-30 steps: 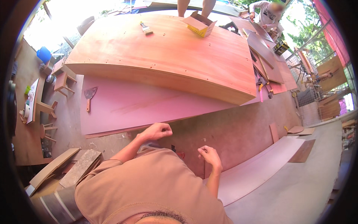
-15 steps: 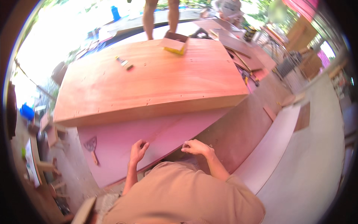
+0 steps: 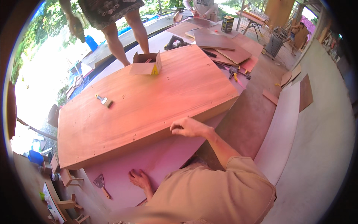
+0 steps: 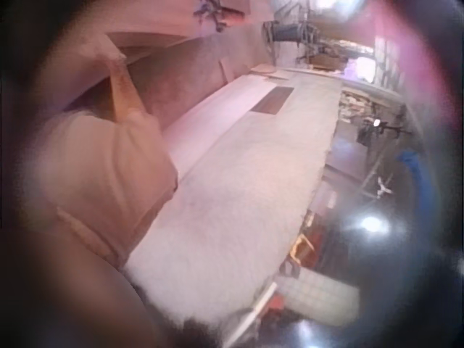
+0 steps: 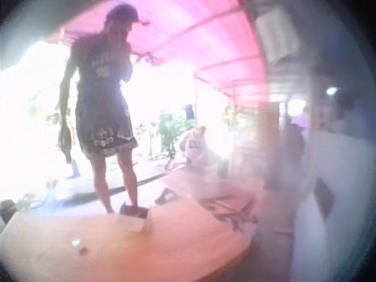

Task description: The person assembles a curved wooden structure by aligning panels and securing them with screws. They use a cordless drill to drive screws into pre-drilled holes and a clamp to hold pieces in place while fastening.

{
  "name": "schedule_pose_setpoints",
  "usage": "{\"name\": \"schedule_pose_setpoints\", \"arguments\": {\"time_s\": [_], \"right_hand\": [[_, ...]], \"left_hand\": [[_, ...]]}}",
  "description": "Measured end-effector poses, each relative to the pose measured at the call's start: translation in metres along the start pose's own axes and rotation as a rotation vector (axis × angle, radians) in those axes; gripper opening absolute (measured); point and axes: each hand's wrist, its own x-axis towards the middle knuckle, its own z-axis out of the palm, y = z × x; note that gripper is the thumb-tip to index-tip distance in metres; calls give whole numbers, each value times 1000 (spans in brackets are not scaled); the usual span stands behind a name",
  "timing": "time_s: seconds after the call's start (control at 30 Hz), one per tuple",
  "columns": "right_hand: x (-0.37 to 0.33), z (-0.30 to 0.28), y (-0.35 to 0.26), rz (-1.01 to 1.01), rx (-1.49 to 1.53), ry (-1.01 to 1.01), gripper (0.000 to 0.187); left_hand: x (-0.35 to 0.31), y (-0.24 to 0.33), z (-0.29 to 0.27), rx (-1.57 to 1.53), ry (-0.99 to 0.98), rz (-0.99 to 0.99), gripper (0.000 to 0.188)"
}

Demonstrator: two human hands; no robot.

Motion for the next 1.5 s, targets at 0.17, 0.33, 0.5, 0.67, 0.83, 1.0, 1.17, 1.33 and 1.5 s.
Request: {"name": "schedule_pose_setpoints", "arguments": {"time_s": [0.17, 0.33, 0.5, 0.67, 0.83, 1.0, 1.17, 1.33, 1.5], "right_hand": [[26, -86, 70, 178, -27, 469, 18], [30, -93, 129, 178, -83, 844, 9], [26, -89, 140, 100, -90, 782, 8], [24, -97, 135, 131, -59, 752, 9], [29, -93, 135, 151, -114, 717, 11], [34, -87, 144, 135, -128, 685, 15], [35, -85, 146, 152, -171, 646, 16], [35, -84, 140, 109, -202, 644, 17], [36, -83, 137, 147, -237, 654, 18]], "left_hand": [[-3, 14, 4, 76, 22, -39, 57], [-5, 19, 4, 129, 29, -17, 55], [-7, 30, 9, 191, 96, 19, 55], [-5, 37, 10, 210, 84, 13, 50], [-2, 34, 10, 180, 91, -30, 52], [-3, 33, 14, 169, 145, -90, 50], [-2, 40, 8, 161, 149, -128, 49], [-3, 46, 1, 161, 111, -151, 48], [-5, 41, 9, 169, 90, -204, 49]]}}
